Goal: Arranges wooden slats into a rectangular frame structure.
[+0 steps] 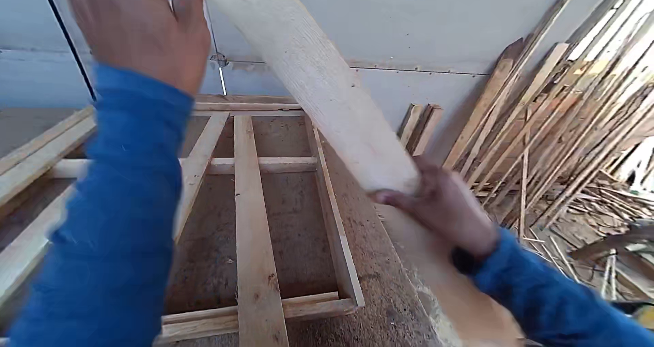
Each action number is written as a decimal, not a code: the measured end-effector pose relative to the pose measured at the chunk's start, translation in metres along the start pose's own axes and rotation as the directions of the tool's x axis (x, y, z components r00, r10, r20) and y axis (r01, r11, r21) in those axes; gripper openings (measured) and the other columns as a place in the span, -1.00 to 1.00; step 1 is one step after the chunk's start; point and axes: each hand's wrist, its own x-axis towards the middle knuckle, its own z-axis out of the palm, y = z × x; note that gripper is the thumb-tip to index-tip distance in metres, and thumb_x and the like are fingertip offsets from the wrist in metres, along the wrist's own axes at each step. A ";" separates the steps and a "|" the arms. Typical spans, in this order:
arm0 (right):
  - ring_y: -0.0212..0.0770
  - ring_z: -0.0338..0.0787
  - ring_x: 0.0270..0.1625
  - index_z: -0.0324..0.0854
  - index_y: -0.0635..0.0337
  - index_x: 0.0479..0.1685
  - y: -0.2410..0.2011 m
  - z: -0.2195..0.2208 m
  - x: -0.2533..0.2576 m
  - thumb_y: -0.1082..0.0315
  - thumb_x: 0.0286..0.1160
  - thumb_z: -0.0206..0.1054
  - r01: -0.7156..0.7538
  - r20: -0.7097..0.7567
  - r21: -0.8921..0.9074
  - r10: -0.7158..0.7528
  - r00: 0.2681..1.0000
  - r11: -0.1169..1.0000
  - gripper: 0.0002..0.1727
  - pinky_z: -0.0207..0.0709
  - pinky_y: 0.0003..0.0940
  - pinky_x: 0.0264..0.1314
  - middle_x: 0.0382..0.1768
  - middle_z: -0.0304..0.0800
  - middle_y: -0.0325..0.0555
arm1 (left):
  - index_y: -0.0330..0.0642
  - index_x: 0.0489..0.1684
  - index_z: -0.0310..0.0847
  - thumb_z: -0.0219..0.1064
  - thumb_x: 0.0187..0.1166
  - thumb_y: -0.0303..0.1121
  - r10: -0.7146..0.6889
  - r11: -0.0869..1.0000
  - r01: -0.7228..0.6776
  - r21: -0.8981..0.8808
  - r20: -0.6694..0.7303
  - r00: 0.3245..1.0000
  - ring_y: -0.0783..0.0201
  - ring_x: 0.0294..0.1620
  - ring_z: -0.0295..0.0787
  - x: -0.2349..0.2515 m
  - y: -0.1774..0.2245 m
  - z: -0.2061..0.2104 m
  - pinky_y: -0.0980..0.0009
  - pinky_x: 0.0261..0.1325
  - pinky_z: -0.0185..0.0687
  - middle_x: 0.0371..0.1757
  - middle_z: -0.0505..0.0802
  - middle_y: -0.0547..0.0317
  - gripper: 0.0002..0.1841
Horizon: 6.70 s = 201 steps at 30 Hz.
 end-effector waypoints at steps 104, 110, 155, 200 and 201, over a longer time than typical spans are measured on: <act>0.09 0.73 0.38 0.25 0.13 0.72 0.070 0.262 0.060 0.08 0.59 0.38 -0.451 0.296 0.491 0.344 0.891 0.746 -0.26 0.64 0.16 0.39 0.41 0.65 0.18 | -0.26 0.80 0.16 0.40 0.64 -0.07 -0.368 0.650 0.736 -0.188 0.769 0.522 -0.04 0.49 0.66 -0.286 0.043 0.284 -0.07 0.59 0.52 0.48 0.68 -0.25 -0.21; 0.09 0.70 0.44 0.18 0.22 0.78 0.080 0.278 0.077 0.11 0.61 0.39 -0.532 0.383 0.452 0.383 0.840 0.716 -0.20 0.56 0.06 0.52 0.47 0.61 0.23 | -0.30 0.90 -0.14 0.33 0.66 0.06 -0.421 0.646 0.763 0.024 0.845 0.330 -0.16 0.62 0.53 -0.281 0.035 0.300 -0.09 0.69 0.37 0.59 0.58 -0.33 -0.04; 0.10 0.69 0.45 0.09 0.09 0.82 0.067 0.261 0.062 0.27 0.56 0.41 -0.569 0.384 0.541 0.421 0.822 0.619 -0.17 0.59 0.20 0.43 0.53 0.56 0.15 | -0.21 -0.03 0.76 0.42 0.60 -0.13 -0.375 0.855 0.518 -0.030 0.655 0.656 0.18 -0.33 0.81 -0.287 -0.031 0.119 0.09 -0.18 0.80 -0.30 0.84 0.11 -0.70; 0.05 0.61 0.49 0.39 0.23 0.61 0.075 0.263 0.048 -0.02 0.91 -0.09 -0.563 0.349 0.706 0.482 0.804 0.428 -0.42 0.41 0.11 0.54 0.45 0.62 0.22 | -0.29 0.54 0.46 0.41 0.56 0.15 -0.481 0.622 0.781 0.057 0.815 0.324 -0.17 0.31 0.77 -0.297 0.069 0.242 -0.22 0.42 0.58 0.24 0.80 -0.29 -0.25; 0.04 0.63 0.47 0.40 0.23 0.60 0.076 0.264 0.047 -0.02 0.90 -0.07 -0.561 0.346 0.714 0.485 0.803 0.419 -0.42 0.42 0.10 0.53 0.43 0.63 0.22 | -0.30 0.51 0.48 0.41 0.56 0.15 -0.481 0.622 0.781 0.057 0.815 0.323 -0.18 0.30 0.77 -0.298 0.070 0.242 -0.23 0.40 0.59 0.22 0.80 -0.29 -0.26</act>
